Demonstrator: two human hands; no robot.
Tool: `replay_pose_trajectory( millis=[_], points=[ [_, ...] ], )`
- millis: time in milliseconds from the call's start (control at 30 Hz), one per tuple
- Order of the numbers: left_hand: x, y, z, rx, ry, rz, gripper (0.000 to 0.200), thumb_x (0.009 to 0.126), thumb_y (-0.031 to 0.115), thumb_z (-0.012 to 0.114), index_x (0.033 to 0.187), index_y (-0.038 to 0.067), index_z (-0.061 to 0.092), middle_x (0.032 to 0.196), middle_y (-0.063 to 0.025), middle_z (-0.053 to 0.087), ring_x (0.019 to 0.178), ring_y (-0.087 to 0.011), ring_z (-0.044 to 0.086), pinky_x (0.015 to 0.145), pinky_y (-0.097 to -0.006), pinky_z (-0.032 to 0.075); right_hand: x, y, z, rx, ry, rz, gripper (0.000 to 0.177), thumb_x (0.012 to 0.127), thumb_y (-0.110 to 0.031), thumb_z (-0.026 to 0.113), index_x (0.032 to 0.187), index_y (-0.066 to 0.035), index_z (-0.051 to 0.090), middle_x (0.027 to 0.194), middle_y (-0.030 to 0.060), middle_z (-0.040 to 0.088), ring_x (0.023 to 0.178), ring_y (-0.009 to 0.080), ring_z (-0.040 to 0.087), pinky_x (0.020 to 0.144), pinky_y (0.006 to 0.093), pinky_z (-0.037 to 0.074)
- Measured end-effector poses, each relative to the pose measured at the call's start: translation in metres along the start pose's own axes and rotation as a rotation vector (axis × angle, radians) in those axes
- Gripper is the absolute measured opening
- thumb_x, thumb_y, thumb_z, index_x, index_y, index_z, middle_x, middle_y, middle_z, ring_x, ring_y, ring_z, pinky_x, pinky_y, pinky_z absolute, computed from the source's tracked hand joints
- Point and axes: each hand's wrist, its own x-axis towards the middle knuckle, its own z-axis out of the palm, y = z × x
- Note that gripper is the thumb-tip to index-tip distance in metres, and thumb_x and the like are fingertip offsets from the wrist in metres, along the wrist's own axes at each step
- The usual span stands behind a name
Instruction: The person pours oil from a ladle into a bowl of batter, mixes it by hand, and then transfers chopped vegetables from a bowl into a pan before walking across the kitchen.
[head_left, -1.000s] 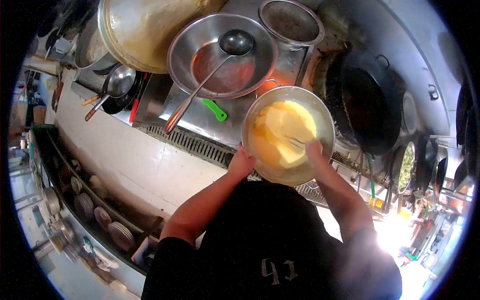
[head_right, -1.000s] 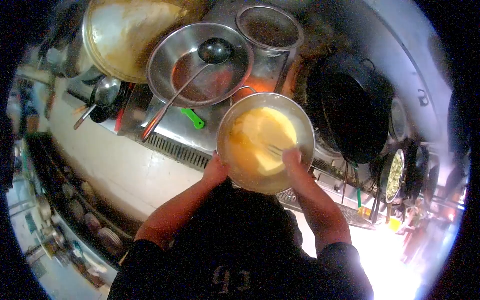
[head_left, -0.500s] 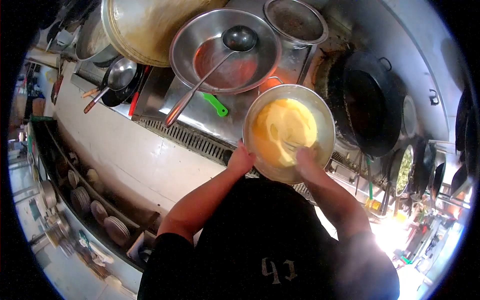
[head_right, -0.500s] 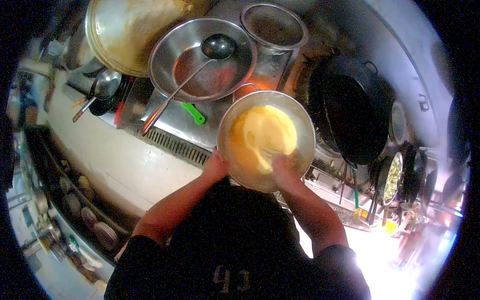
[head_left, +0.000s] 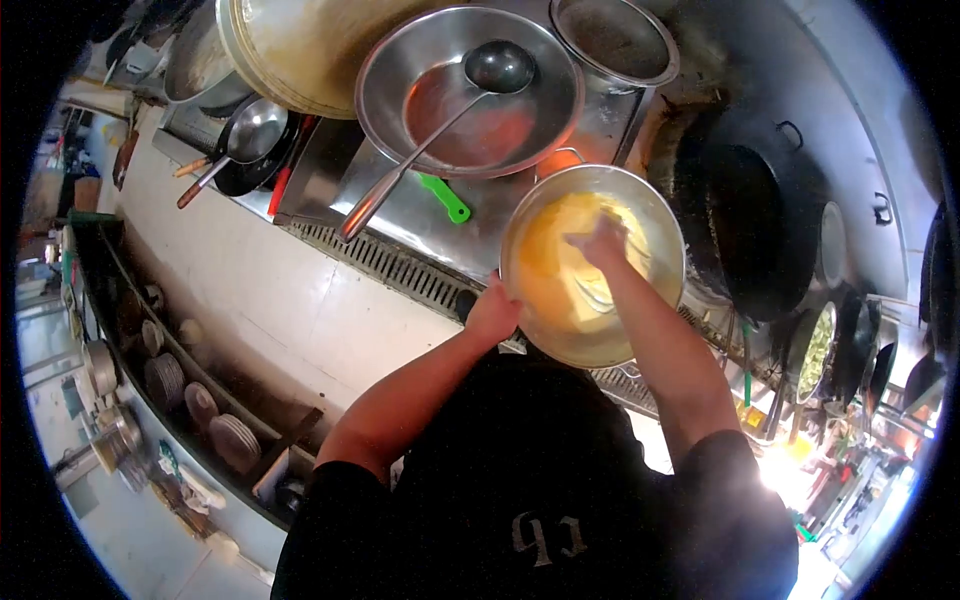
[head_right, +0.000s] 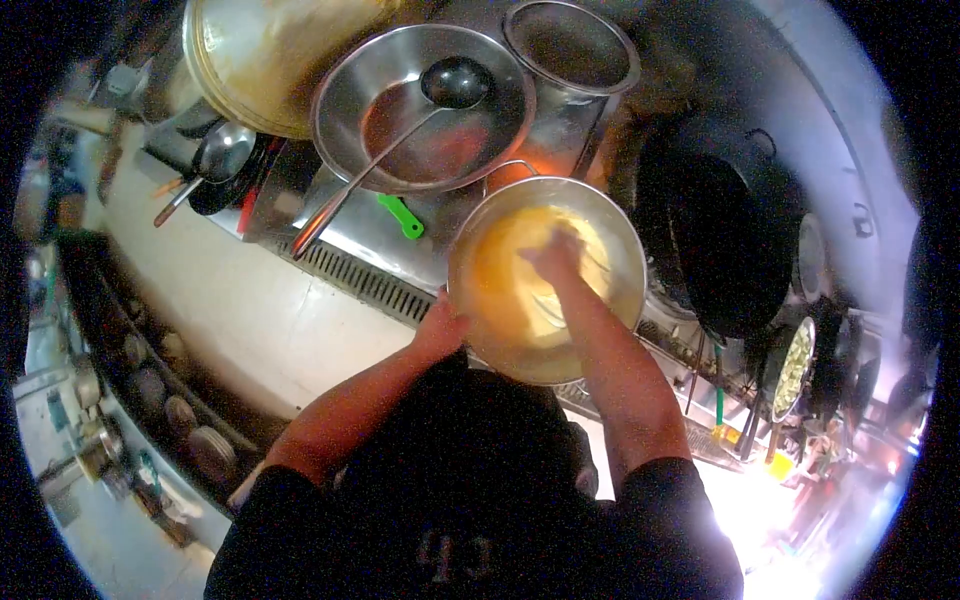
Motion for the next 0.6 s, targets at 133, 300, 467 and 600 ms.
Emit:
replay_pose_trajectory(
  millis=[133,300,467,600],
  points=[
    [-0.001,0.016,-0.007,0.021,-0.033,-0.154,0.063,0.076,0.016,0.05,0.126,-0.013,0.022,0.096,-0.0333,0.056,0.091,-0.0435,0.056,0.081,-0.047,0.045,-0.054,-0.02,0.029,-0.365,-0.105,-0.486,0.074,0.072,-0.04,0.065,0.131,-0.005,0.037,0.136,0.0284,0.029,0.129,0.0405,0.024,0.107,0.0456,0.022],
    [-0.003,0.019,-0.011,0.031,-0.056,-0.133,0.067,0.077,0.017,0.051,0.127,-0.013,0.018,0.095,-0.0331,0.057,0.09,-0.0431,0.057,0.08,-0.0467,0.046,-0.088,0.066,-0.004,-0.356,-0.085,-0.39,0.073,0.077,-0.034,0.061,0.137,-0.007,0.029,0.136,0.0266,0.03,0.128,0.0406,0.027,0.105,0.0476,0.025],
    [-0.004,0.023,-0.011,0.0,-0.056,-0.141,0.066,0.076,0.015,0.051,0.126,-0.012,0.02,0.096,-0.0334,0.056,0.091,-0.0435,0.056,0.081,-0.047,0.045,0.008,0.021,-0.019,-0.259,-0.108,-0.18,0.091,0.071,-0.046,0.066,0.136,-0.001,0.023,0.138,0.0232,0.03,0.131,0.037,0.022,0.107,0.0431,0.022],
    [-0.007,0.034,-0.012,-0.028,-0.036,-0.188,0.062,0.076,0.014,0.052,0.125,-0.008,0.023,0.099,-0.0323,0.056,0.094,-0.0437,0.055,0.083,-0.047,0.044,-0.032,-0.041,0.02,-0.317,-0.157,-0.502,0.08,0.072,-0.039,0.066,0.134,-0.003,0.03,0.139,0.0245,0.027,0.133,0.0371,0.019,0.108,0.0428,0.018]
  ],
)
